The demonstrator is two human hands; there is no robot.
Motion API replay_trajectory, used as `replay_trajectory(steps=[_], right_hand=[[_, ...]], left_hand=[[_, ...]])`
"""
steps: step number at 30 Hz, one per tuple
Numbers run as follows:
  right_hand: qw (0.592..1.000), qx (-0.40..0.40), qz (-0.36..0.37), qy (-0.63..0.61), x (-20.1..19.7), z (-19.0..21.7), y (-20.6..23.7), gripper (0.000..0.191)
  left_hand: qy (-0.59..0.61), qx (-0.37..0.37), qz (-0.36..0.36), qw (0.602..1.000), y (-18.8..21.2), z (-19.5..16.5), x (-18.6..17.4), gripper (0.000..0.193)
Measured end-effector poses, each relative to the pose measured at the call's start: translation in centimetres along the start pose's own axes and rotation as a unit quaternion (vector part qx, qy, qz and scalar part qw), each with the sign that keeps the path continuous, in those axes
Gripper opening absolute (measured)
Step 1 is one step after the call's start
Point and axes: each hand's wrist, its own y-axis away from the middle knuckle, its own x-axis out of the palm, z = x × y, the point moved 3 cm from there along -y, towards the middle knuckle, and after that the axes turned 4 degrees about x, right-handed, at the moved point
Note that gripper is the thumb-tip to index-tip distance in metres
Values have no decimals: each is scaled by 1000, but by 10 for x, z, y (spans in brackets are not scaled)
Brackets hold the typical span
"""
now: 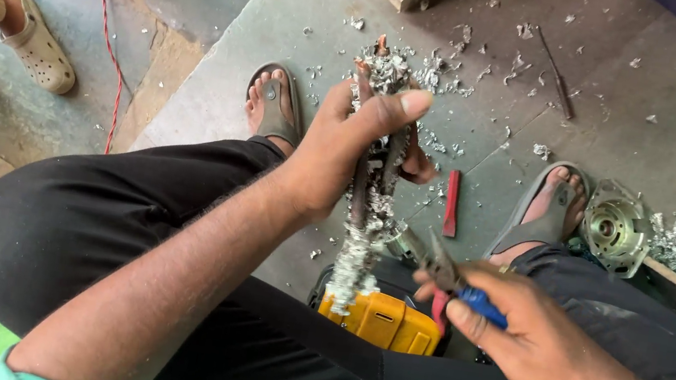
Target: The person sits on the floor and uses pliers to peel crumpled silver wrapping material off a metal rod, rotating the rod and working section by section while scraps fall to the floor. Near the end they set the rod down and pick up a phone.
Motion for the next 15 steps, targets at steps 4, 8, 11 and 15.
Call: replay_trajectory(steps=[4, 8, 11, 15], right_hand=[[995, -6, 99, -9, 9, -9, 4, 44], [975, 111, 142, 126, 10, -14, 5, 57], [956, 167, 182, 159, 7, -10, 3, 60], [945, 201, 221, 130, 10, -2, -1, 53]], left_hand=[[-39, -26, 0, 999, 1, 4, 7, 40], [-176, -26, 31, 984, 5, 5, 14, 55], [-192, -34, 54, 979, 9, 8, 20, 69], [-267, 11, 95, 959, 13, 11, 28, 68]])
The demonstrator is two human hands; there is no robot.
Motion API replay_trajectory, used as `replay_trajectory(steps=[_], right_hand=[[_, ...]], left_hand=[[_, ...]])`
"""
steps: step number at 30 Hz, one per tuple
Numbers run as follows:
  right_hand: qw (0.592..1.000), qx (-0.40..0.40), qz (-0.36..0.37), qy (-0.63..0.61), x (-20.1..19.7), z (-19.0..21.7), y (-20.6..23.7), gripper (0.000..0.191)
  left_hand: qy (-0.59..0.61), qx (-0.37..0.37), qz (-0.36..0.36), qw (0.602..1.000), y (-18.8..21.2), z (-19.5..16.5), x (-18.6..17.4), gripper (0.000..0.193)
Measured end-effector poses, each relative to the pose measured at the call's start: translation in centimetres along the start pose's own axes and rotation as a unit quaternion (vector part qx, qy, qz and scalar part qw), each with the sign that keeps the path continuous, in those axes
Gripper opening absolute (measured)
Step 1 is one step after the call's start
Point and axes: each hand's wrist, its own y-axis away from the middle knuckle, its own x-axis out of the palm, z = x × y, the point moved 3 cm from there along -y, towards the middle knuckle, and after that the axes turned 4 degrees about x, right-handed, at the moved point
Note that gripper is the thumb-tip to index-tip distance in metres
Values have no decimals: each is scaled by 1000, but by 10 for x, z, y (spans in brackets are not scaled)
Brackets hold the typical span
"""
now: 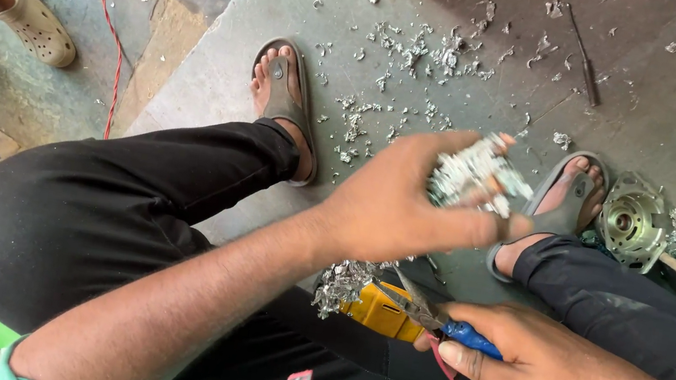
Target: The person sits on the floor and uses pliers to peel crumpled silver wrapping material off a metal rod, rotating the rod and working section by section while scraps fall to the floor. Near the end they set the rod down and pick up a phone.
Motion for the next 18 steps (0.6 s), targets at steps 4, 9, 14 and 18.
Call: replay_trajectory(steps=[4, 9, 14, 18], right_hand=[[989, -66, 72, -114, 4, 3, -5, 48], [981, -89, 86, -148, 13, -8, -13, 42], [971, -132, 48, -194, 26, -2, -22, 35], [976, -146, 57, -154, 33, 3, -18, 35]], left_hand=[[-72, 4, 14, 997, 5, -3, 6, 67], [-159, -16, 59, 985, 7, -7, 19, 65], [-187, -2, 112, 976, 9, -5, 32, 69], [-170, 37, 116, 978, 12, -6, 33, 66]])
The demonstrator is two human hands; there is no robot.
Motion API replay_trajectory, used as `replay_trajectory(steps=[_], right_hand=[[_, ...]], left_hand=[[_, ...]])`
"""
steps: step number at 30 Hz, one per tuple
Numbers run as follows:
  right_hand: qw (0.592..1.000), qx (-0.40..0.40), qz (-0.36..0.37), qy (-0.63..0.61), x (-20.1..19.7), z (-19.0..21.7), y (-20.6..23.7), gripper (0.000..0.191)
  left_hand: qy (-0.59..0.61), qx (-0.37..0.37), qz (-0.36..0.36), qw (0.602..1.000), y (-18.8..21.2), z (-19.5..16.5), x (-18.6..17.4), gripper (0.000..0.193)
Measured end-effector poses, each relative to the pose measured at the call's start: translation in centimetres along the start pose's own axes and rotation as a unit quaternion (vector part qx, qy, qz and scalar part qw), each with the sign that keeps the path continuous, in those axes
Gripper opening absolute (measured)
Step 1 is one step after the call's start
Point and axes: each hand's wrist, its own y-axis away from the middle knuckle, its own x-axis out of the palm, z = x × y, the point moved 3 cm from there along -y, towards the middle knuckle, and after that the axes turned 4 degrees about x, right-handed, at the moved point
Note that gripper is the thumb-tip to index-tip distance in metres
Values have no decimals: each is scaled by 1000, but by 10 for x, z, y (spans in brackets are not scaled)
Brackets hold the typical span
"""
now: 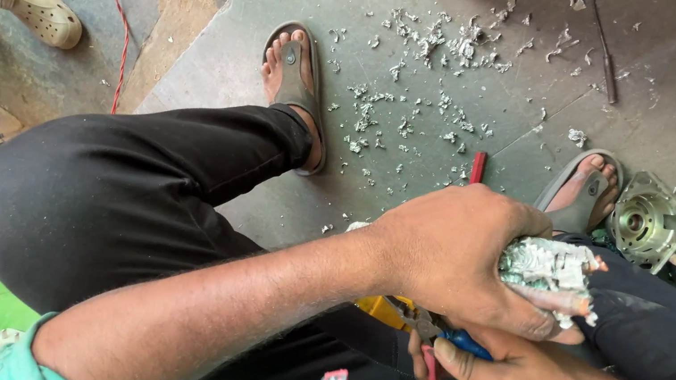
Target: The person sits on the floor and uses pliers to peel crumpled silver wrapping material off a metal rod, rotating the rod and working section by section while scraps fall to the floor. Near the end they set the rod down and pick up a phone.
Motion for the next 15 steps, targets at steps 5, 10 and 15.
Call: replay_trajectory(steps=[5, 10, 15], right_hand=[[985, 32, 58, -160, 11, -3, 2, 31], [878, 46, 73, -471, 43, -14, -5, 22], [976, -3, -130, -177, 4, -17, -11, 27]], left_hand=[[56, 7, 23, 998, 1, -1, -1, 62], [122, -48, -55, 990, -2, 19, -16, 56], [93, 93, -226, 965, -18, 20, -48, 48]])
